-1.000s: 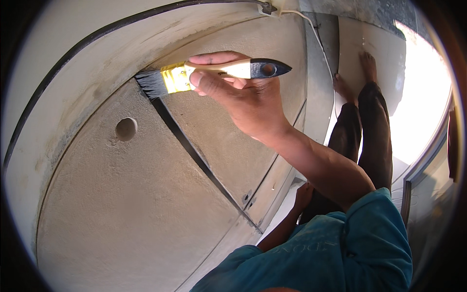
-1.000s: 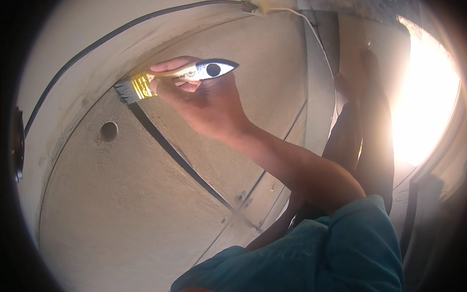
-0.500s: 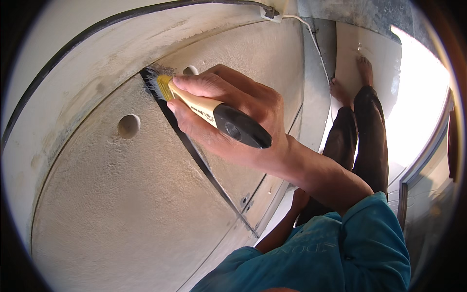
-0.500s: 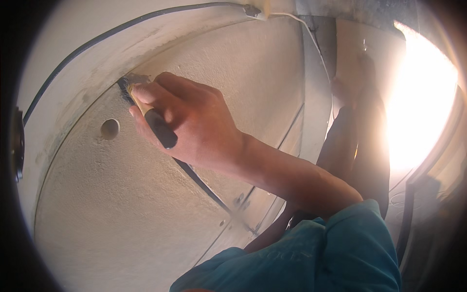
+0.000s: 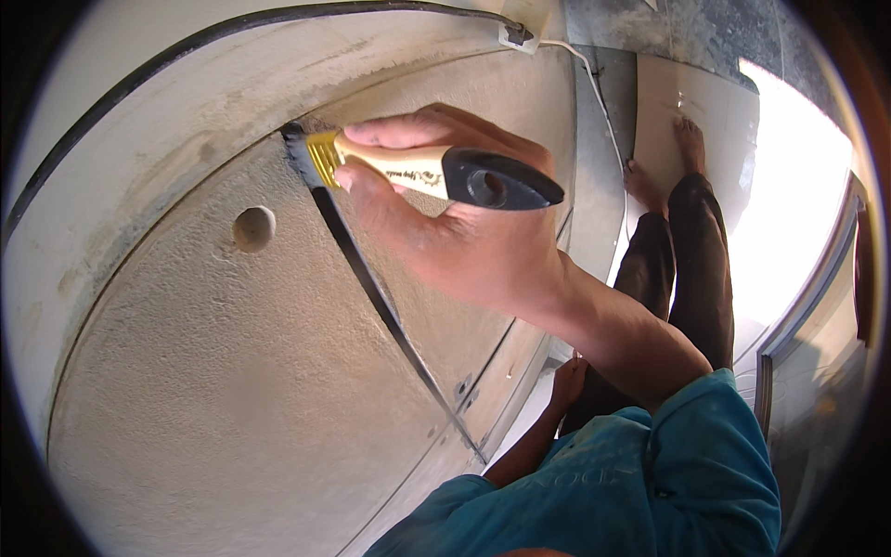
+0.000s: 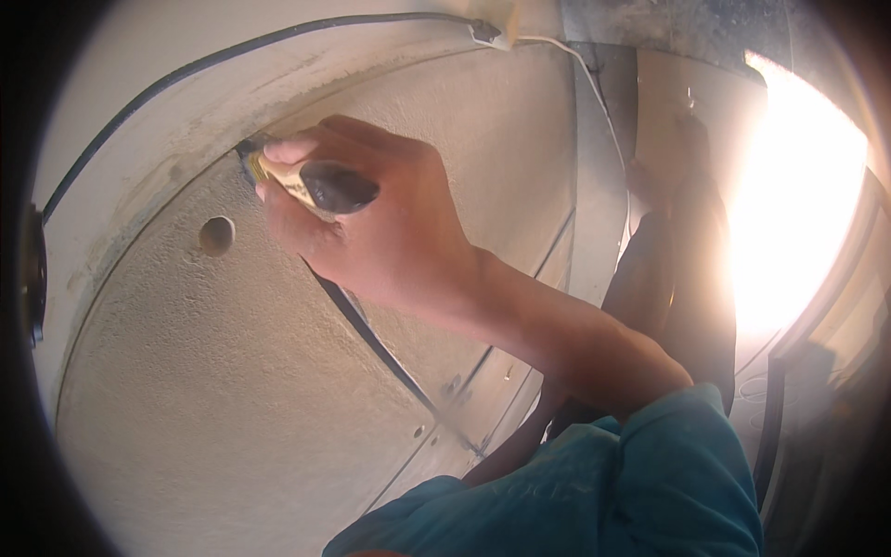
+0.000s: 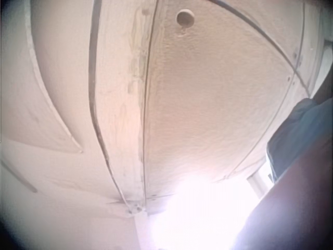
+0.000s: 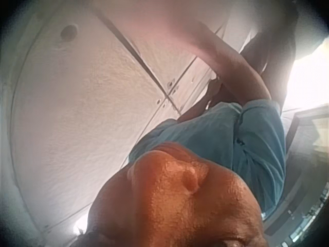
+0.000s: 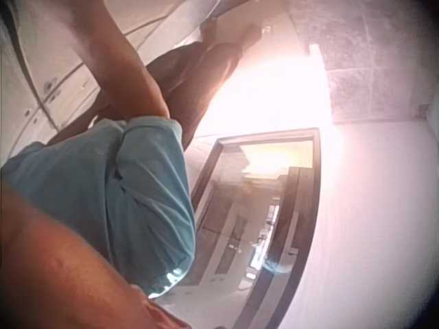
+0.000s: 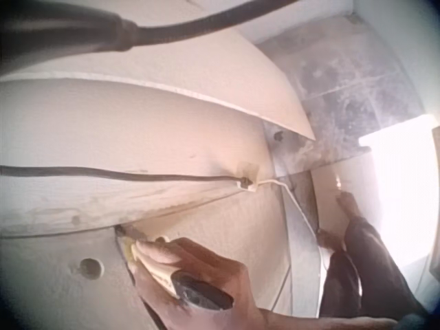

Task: The person paints the ceiling with a brush, repeatedly dipping it into a paint can. They work on seams and around a wall outlet, occasionally moving the outlet to paint behind it.

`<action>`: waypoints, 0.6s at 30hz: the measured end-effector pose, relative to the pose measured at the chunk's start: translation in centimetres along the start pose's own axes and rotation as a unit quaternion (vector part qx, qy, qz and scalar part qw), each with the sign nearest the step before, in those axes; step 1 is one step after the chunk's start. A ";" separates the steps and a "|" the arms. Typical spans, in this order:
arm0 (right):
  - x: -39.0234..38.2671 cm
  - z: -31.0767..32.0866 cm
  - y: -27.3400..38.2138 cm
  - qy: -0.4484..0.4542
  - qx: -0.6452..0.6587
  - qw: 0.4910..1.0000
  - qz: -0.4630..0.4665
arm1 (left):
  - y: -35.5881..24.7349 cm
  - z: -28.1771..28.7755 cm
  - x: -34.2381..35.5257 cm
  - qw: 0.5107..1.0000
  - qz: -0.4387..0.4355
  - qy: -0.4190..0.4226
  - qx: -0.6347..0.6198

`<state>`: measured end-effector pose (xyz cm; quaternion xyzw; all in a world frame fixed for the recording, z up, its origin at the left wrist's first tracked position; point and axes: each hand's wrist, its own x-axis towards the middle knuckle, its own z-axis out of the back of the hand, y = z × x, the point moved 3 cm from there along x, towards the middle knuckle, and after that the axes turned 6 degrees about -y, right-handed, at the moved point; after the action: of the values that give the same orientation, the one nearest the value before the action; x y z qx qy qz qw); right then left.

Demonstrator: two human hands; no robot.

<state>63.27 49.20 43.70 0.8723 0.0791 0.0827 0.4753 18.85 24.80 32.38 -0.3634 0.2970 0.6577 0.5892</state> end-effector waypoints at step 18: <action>0.9 0.1 2.6 0.043 -0.148 0.987 0.047 | 0.5 0.1 0.2 0.995 -0.090 -0.032 0.000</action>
<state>64.36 47.91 45.85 0.7909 0.0456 0.1534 0.5907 18.37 24.90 32.27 -0.3677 0.2442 0.6131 0.6552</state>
